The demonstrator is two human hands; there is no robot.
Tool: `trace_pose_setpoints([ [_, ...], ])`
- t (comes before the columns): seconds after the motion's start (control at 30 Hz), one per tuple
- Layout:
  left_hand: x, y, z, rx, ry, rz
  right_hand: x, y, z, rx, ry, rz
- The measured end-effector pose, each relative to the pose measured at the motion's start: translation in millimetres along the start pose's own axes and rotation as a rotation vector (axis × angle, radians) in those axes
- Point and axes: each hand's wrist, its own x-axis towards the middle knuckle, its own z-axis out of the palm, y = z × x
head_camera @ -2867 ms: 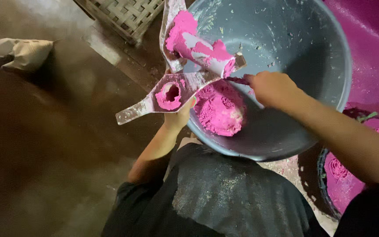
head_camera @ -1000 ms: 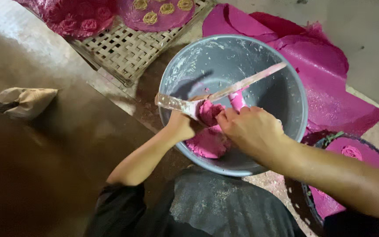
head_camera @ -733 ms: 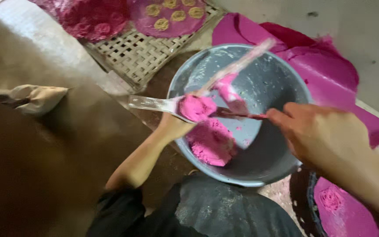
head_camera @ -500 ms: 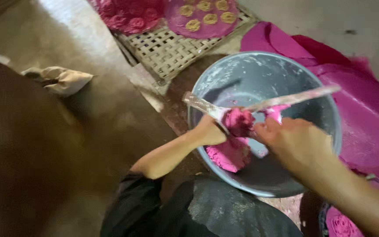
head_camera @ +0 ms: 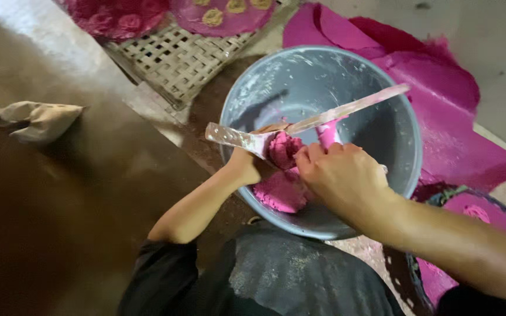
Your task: The person sits at a low work table and uses a hand-held dough press to extrude bright pink dough into thin strands, forming round noodle nests on round mesh trays. They reload dough from a large basin into the press, squeeze the handles over the tray, and move finished trays aside as they fill.
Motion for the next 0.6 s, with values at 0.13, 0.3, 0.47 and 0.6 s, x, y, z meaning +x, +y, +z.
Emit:
trace_pose_setpoints([
  [0.13, -3, -5, -3, 0.304, -0.085, -0.408, -33, 28, -22, 0.142, -0.203, 0.159],
  [0.3, -3, -4, -22, 0.27, 0.107, 0.035, -63, 54, -17, 0.029, -0.218, 0.246],
  [0.47, -3, -6, 2, 0.216, 0.011, -0.017, -38, 48, -12, 0.049, -0.205, 0.174],
  [0.6, -3, -16, 20, 0.228, -0.019, -0.083, -1, 8, -23, -0.013, -0.088, 0.012],
])
